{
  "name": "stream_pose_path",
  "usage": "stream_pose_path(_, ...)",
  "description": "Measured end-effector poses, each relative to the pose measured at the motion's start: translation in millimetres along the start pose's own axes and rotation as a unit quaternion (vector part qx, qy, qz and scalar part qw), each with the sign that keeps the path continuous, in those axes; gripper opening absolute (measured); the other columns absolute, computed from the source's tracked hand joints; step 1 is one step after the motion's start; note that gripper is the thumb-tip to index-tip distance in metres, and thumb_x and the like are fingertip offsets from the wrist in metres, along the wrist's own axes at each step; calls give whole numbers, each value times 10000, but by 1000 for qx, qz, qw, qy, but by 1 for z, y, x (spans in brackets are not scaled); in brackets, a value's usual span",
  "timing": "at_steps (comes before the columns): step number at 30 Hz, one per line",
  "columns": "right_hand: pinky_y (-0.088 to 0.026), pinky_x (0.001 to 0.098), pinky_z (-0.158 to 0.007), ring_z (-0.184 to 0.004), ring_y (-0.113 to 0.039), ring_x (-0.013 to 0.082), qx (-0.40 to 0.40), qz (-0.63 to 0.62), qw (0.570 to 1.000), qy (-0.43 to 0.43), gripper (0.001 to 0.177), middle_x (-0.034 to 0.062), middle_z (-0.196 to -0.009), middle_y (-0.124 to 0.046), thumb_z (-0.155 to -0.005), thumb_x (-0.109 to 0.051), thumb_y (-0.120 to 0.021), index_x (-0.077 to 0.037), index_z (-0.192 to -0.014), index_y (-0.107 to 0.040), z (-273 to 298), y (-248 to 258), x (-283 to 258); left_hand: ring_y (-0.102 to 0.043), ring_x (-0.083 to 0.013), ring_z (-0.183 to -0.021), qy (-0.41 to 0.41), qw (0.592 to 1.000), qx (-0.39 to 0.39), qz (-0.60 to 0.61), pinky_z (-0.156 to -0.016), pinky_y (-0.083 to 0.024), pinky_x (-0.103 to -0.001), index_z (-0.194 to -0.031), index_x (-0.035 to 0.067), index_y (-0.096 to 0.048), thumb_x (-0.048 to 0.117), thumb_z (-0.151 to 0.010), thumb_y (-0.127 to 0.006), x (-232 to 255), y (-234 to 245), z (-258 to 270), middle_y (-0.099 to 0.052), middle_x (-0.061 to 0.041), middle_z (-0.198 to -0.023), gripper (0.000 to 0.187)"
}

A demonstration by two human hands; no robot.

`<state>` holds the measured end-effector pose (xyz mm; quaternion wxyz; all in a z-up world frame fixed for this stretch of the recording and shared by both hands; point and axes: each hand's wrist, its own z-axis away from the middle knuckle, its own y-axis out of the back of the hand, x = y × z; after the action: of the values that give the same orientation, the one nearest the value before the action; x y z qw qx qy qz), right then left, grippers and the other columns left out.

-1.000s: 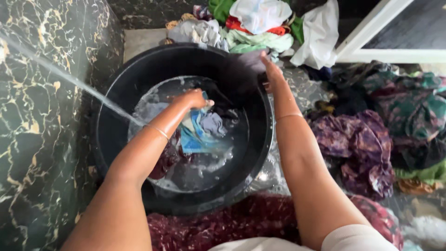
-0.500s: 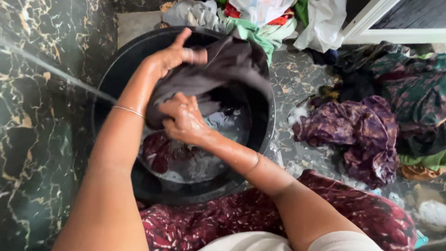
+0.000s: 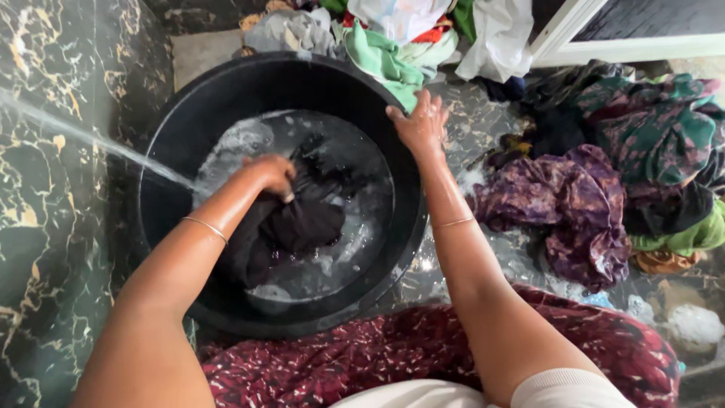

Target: The person washes several pieces of clothing by hand on the floor, using soap and a brush to scrub a black garment, then a purple patterned garment, before placing multiple items into a basin under running water.

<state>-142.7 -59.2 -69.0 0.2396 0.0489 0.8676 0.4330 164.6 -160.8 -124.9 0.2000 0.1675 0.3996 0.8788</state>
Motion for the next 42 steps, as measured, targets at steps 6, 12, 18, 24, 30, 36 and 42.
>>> stream_pose_path(6, -492, 581, -946, -1125, -619, 513, -234, -8, 957, -170, 790, 330, -1140, -661, -905, -747, -570, 4, -1135, -645, 14, -64, 52, -541, -325, -1332, -181, 912, 344, 129, -1074, -454, -495, -1238, 223, -728, 455, -818, -789, 60, 56, 2, -610, -89, -1400, 484)
stream_pose_path(12, -504, 577, -938, -1070, -639, 539, -206, -16, 963, -174, 735, 366, -1096, -673, -934, -640, -566, 60, -1155, -593, 65, -60, 61, -447, -353, -1416, -286, 855, 424, 87, -1050, -432, -555, -1286, 199, -698, 498, -945, -670, 139, 43, 7, -539, -120, -1487, 455)
stream_pose_path(18, -497, 580, -952, -1093, -612, 572, -253, -54, 944, -206, 716, 426, -1101, -633, -966, -565, -568, 115, -1186, -521, 111, -40, 75, -371, -386, -1458, -274, 861, 423, 71, -1054, -380, -617, -1409, 208, -620, 519, -989, -566, 157, 34, -7, -475, -153, -1549, 525)
stream_pose_path(24, -516, 566, -938, -1067, -637, 533, -321, -4, 938, -130, 615, 379, -1107, -651, -1030, -556, -492, -28, -1342, -529, 81, -62, 109, -384, -390, -1386, -197, 899, 387, 56, -1063, -280, -699, -1352, 243, -642, 559, -949, -540, 155, 50, -28, -533, -126, -1433, 521)
stream_pose_path(30, -538, 540, -922, -1151, -656, 447, -234, -11, 969, -81, 469, 223, -1169, -704, -911, -492, -759, -178, -1235, -629, 0, -110, 143, -559, -363, -1220, -111, 896, 425, 63, -1001, -383, -659, -1033, 132, -762, 443, -999, -591, 104, 78, -66, -663, -109, -1208, 356)
stream_pose_path(36, -520, 581, -864, -1346, -380, 607, -176, 183, 933, 255, 1006, 279, -1721, -215, -870, -30, -645, -359, -1723, -223, -43, -175, 124, -515, -453, -1241, -6, 837, 536, 105, -956, -442, -636, -1440, 112, -506, 455, -813, -828, 57, 129, -140, -564, -184, -1381, 784)
stream_pose_path(42, -494, 684, -838, -1324, -399, 620, -80, 229, 911, 333, 844, 219, -1671, -199, -946, -381, -590, -321, -1667, -155, -23, -206, 88, -264, -644, -1347, 128, 912, 343, 186, -929, -371, -800, -1541, 141, -309, 635, -496, -948, 34, 165, -163, -283, -208, -1593, 1321)
